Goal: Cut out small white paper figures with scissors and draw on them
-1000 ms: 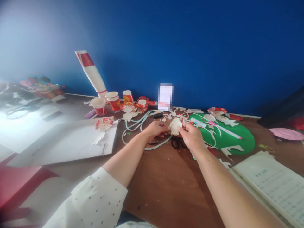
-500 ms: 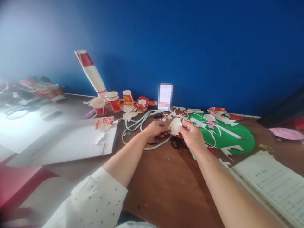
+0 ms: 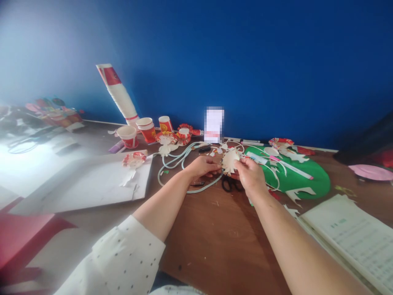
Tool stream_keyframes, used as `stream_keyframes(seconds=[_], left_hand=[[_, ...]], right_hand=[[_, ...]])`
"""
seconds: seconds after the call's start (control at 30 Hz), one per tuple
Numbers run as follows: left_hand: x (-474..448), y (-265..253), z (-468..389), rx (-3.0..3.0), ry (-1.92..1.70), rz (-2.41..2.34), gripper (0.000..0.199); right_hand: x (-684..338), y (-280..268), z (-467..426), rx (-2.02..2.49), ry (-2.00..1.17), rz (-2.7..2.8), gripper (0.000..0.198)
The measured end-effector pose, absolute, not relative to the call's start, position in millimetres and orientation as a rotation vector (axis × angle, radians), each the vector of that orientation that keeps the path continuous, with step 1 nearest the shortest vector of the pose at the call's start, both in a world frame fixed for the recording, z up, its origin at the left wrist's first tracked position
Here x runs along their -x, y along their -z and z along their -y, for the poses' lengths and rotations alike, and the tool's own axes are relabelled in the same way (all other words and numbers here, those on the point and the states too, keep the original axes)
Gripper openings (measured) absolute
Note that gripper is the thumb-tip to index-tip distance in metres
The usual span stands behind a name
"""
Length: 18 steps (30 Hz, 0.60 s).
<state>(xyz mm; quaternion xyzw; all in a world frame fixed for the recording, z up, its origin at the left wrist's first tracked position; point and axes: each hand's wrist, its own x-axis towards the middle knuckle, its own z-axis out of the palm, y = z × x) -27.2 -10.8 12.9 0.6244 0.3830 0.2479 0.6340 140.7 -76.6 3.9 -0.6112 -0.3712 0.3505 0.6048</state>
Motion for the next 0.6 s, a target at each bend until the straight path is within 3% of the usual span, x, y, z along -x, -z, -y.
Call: stream_keyframes(seconds=[0.6], left_hand=[[26.6, -13.9, 12.8, -1.431, -0.603, -0.869, 0.019]], right_hand=[[-139.5, -3.0, 76.8, 1.393, -0.798, 0.841, 0.020]])
